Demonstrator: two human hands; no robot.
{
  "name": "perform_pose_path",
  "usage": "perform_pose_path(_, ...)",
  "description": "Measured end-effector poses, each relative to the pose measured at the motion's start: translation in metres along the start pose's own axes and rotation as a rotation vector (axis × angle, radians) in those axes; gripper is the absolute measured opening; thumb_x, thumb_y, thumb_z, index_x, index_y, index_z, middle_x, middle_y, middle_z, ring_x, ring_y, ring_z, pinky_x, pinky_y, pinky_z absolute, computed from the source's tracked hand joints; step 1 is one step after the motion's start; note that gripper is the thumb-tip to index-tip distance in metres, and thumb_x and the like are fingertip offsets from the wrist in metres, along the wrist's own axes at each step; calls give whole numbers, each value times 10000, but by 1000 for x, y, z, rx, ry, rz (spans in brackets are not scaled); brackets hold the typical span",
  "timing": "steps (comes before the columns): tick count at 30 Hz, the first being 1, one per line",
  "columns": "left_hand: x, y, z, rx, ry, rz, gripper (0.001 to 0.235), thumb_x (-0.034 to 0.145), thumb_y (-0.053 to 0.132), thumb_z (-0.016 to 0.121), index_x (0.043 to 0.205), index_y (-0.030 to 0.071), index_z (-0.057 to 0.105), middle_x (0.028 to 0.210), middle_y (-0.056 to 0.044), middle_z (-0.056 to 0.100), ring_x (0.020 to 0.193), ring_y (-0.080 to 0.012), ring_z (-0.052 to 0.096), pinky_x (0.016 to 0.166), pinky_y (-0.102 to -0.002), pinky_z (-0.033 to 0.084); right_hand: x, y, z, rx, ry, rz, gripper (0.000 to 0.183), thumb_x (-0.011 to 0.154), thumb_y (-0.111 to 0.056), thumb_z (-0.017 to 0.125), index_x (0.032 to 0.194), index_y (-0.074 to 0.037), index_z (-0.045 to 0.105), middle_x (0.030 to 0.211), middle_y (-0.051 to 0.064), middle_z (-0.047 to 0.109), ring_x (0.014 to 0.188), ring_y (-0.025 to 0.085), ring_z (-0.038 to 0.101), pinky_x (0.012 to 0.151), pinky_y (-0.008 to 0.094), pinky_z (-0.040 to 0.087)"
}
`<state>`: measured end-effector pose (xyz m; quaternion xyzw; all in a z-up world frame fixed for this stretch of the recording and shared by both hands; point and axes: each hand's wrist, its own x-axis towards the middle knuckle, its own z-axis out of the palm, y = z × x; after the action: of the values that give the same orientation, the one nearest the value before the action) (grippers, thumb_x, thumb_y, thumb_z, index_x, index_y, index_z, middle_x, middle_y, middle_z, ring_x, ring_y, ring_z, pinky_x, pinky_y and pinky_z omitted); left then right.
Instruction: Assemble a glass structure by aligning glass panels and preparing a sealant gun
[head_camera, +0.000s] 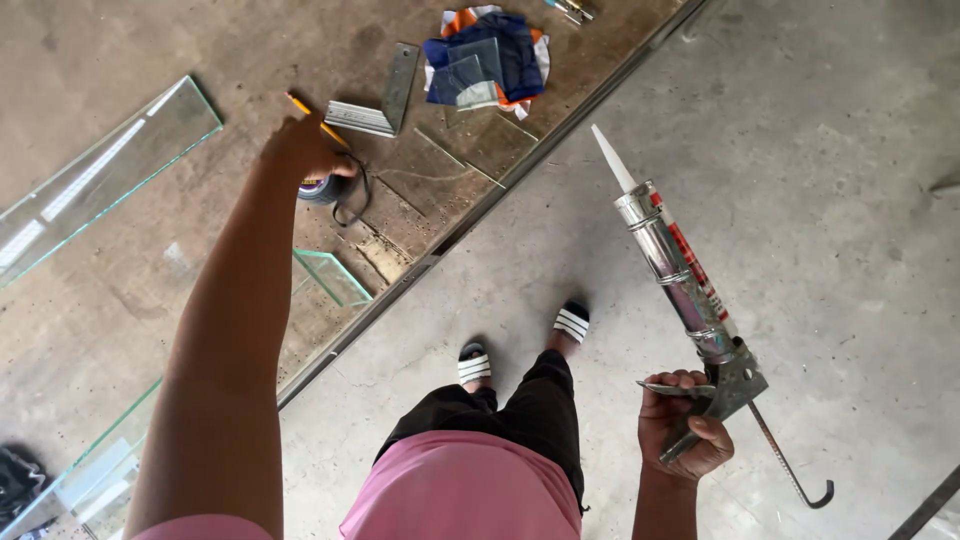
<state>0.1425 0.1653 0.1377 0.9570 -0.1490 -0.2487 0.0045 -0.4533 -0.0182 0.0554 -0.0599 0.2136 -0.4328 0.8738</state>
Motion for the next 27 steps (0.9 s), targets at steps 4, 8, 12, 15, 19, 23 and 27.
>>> perform_pose_path(4, 21, -20, 24, 87, -92, -60, 1095, 547, 473, 960, 1440, 109, 442, 1432, -242, 412, 1294, -479, 499, 1023, -571, 473, 0, 4, 2, -18, 8, 1, 538, 649, -25, 613, 1187, -4, 626, 1027, 125, 651, 1039, 304, 630, 1063, 462, 487)
perform_pose_path(8, 29, -35, 37, -2, -31, -94, 1003, 570, 377, 981, 1380, 88, 464, 1400, -229, 377, 1171, -505, 582, 886, -603, 543, -3, 8, 2, -3, -3, 28, 520, 673, -20, 620, 1192, -10, 628, 1049, 129, 654, 1048, 301, 621, 1067, 448, 472)
perform_pose_path(12, -2, -22, 17, 27, -9, -92, 917, 629, 386, 890, 1458, 230, 529, 1379, -170, 391, 1191, -518, 544, 896, -592, 539, -5, 11, 1, -34, -13, 19, 508, 653, -43, 640, 1158, 8, 607, 1022, 130, 666, 1039, 293, 627, 1054, 437, 484)
perform_pose_path(15, -10, 4, 11, 83, 126, 184, 821, 573, 338, 881, 1342, 233, 612, 1408, -161, 487, 1200, -544, 457, 901, -732, 422, -8, 6, -8, 51, -67, 53, 495, 732, -5, 607, 1224, 31, 568, 1099, 180, 621, 1103, 382, 581, 1081, 525, 467)
perform_pose_path(19, -30, 80, -4, 106, 104, 935, 739, 578, 79, 898, 1272, 48, 648, 1321, -148, 569, 1256, -362, 512, 1116, -520, 315, -8, 3, -7, 48, -96, 49, 497, 730, 4, 607, 1224, 48, 585, 1113, 194, 644, 1121, 401, 601, 1099, 526, 474)
perform_pose_path(23, -17, 138, 15, 396, -79, 1091, 786, 628, -41, 830, 1347, 163, 588, 1543, -63, 414, 1279, -402, 440, 916, -568, 507, -12, -1, -4, 36, -70, 28, 500, 712, 6, 598, 1211, 41, 591, 1082, 194, 660, 1097, 400, 616, 1092, 523, 483)
perform_pose_path(27, 8, 156, 33, 591, -7, 1284, 686, 656, -56, 767, 1270, 200, 599, 1661, -80, 317, 1258, -387, 481, 914, -539, 509, -23, -7, -10, 18, -64, -14, 506, 716, -17, 612, 1221, 23, 607, 1092, 172, 666, 1107, 366, 624, 1082, 506, 485)
